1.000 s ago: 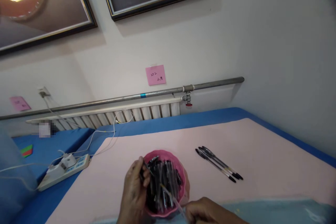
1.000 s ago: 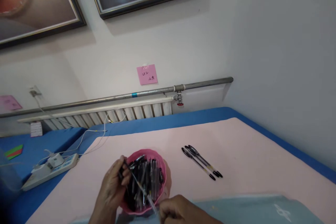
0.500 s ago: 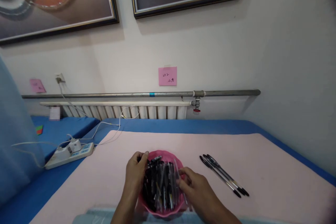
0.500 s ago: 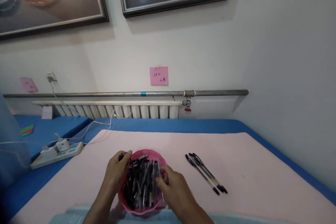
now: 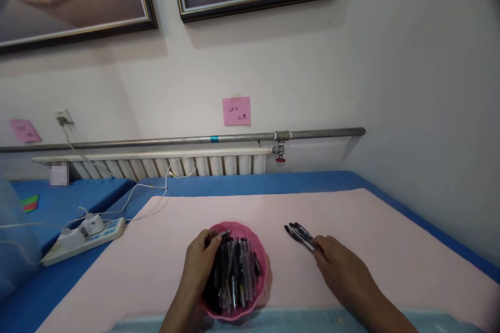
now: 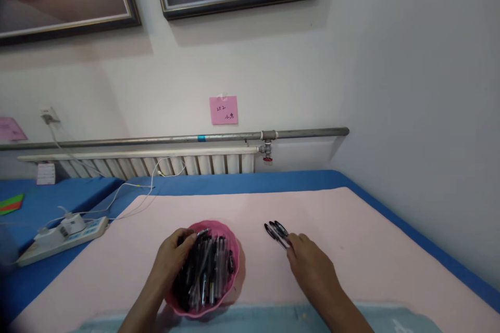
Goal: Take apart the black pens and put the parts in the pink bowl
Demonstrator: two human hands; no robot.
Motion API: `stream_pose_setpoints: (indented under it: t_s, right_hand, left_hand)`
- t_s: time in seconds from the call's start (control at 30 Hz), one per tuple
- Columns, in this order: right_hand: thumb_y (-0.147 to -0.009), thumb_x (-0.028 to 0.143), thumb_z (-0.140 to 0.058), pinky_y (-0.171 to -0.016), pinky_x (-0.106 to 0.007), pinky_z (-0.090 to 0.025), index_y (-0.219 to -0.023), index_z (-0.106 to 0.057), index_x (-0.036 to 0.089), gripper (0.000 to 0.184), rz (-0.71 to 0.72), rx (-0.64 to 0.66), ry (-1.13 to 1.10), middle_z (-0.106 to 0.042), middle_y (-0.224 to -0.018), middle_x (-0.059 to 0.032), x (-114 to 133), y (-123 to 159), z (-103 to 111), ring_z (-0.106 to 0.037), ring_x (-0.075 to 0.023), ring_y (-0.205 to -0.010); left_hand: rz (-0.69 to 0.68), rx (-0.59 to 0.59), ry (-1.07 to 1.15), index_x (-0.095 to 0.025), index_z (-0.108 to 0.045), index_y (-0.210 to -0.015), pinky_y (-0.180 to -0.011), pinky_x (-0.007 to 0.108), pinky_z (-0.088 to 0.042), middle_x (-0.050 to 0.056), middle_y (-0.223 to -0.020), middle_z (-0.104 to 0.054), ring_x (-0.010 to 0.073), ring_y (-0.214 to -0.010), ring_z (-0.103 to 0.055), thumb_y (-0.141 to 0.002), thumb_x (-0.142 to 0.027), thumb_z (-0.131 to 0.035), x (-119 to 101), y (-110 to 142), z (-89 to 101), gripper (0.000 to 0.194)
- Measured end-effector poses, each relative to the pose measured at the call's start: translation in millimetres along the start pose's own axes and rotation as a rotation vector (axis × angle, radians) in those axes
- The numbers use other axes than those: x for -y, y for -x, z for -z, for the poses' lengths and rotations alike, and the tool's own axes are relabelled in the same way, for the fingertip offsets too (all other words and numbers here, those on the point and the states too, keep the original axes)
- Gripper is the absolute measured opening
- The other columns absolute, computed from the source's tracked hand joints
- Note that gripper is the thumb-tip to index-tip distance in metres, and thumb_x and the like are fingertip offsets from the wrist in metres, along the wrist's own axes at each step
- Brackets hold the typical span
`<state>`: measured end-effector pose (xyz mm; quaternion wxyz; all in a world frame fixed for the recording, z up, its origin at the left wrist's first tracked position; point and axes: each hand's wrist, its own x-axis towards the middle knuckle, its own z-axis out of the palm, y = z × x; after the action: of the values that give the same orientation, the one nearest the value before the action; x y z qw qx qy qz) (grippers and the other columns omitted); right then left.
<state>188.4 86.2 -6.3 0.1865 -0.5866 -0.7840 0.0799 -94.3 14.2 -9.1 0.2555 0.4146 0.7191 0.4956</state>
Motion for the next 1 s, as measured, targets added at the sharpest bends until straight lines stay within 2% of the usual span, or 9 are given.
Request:
stream_pose_setpoints:
  t_s: [0.2, 0.33, 0.5, 0.57, 0.63, 0.7, 0.77, 0.87, 1.0]
  right_hand:
    - [-0.08, 0.011, -0.037, -0.055, -0.024, -0.03, -0.079, -0.056, 0.016, 0.02, -0.018, 0.163, 0.129, -0.06, -0.08, -0.0077, 7, 4, 3, -0.055, -0.0171, -0.068]
    - [-0.078, 0.01, -0.038, -0.054, -0.025, -0.027, -0.078, -0.056, 0.015, 0.019, -0.046, 0.2, 0.137, -0.061, -0.078, -0.0089, 11, 7, 4, -0.055, -0.0187, -0.067]
    - [-0.076, 0.012, -0.039, -0.052, -0.025, -0.026, -0.068, -0.054, 0.016, 0.017, -0.064, 0.217, 0.082, -0.059, -0.069, -0.0072, 15, 4, 6, -0.054, -0.0178, -0.062]
    - [-0.076, 0.015, -0.039, -0.051, -0.024, -0.028, -0.067, -0.053, 0.017, 0.017, -0.093, 0.228, -0.054, -0.057, -0.064, -0.004, 18, 3, 7, -0.052, -0.0153, -0.057]
    - [-0.075, 0.02, -0.04, -0.047, -0.023, -0.029, -0.071, -0.053, 0.018, 0.015, -0.146, 0.265, -0.368, -0.051, -0.059, 0.0005, 22, 3, 7, -0.048, -0.0124, -0.051]
    - [-0.072, 0.025, -0.042, -0.042, -0.021, -0.028, -0.074, -0.053, 0.019, 0.013, -0.188, 0.346, -0.766, -0.045, -0.053, 0.0048, 29, 6, 4, -0.042, -0.0095, -0.043]
    - [-0.068, 0.028, -0.045, -0.038, -0.019, -0.025, -0.073, -0.052, 0.019, 0.012, -0.197, 0.472, -1.04, -0.04, -0.048, 0.0077, 39, 11, 0, -0.035, -0.0071, -0.037]
    - [-0.063, 0.027, -0.046, -0.036, -0.018, -0.022, -0.067, -0.051, 0.017, 0.012, -0.16, 0.661, -1.188, -0.039, -0.041, 0.0091, 57, 22, -5, -0.031, -0.0052, -0.033]
    - [-0.059, 0.023, -0.044, -0.036, -0.018, -0.02, -0.063, -0.052, 0.017, 0.011, -0.101, 0.831, -1.246, -0.04, -0.039, 0.0087, 76, 36, -1, -0.028, -0.004, -0.032]
  left_hand:
    - [-0.004, 0.019, 0.037, -0.019, -0.067, -0.079, -0.072, 0.03, -0.04, 0.005, -0.079, -0.068, 0.0215, -0.077, -0.06, -0.068, -0.031, -0.059, 0, 4, -2.1, 0.019]
    - [-0.021, 0.036, 0.04, -0.021, -0.067, -0.073, -0.065, 0.027, -0.037, 0.004, -0.071, -0.067, 0.02, -0.069, -0.058, -0.065, -0.028, -0.063, -8, 13, -5.7, 0.012]
    - [-0.145, 0.079, -0.054, -0.021, -0.066, -0.063, -0.055, 0.023, -0.026, 0.003, -0.06, -0.061, 0.0165, -0.057, -0.049, -0.058, -0.021, -0.069, -13, 28, -16.8, 0.006]
    - [-0.155, 0.116, -0.06, -0.021, -0.065, -0.061, -0.054, 0.023, -0.025, 0.003, -0.06, -0.061, 0.016, -0.057, -0.049, -0.057, -0.019, -0.069, -12, 32, -20.4, 0.006]
    - [-0.107, 0.168, -0.005, -0.02, -0.064, -0.059, -0.053, 0.022, -0.026, 0.003, -0.06, -0.061, 0.015, -0.057, -0.049, -0.06, -0.021, -0.067, -12, 33, -22.2, 0.004]
    - [0.019, 0.226, 0.149, -0.018, -0.062, -0.062, -0.047, 0.021, -0.025, 0.0, -0.052, -0.055, 0.0118, -0.048, -0.044, -0.064, -0.03, -0.065, -14, 33, -22.3, 0.012]
    - [0.163, 0.295, 0.38, -0.018, -0.06, -0.069, -0.04, 0.02, -0.019, -0.005, -0.046, -0.045, 0.0076, -0.038, -0.033, -0.067, -0.041, -0.063, -18, 33, -22.1, 0.024]
    - [0.263, 0.392, 0.686, -0.017, -0.055, -0.073, -0.035, 0.018, -0.013, -0.006, -0.053, -0.044, 0.004, -0.037, -0.029, -0.066, -0.049, -0.063, -26, 37, -23.5, 0.034]
    - [0.304, 0.453, 0.835, -0.014, -0.056, -0.08, -0.034, 0.016, -0.014, -0.006, -0.053, -0.042, 0.0019, -0.038, -0.03, -0.065, -0.045, -0.067, -32, 44, -30.1, 0.037]
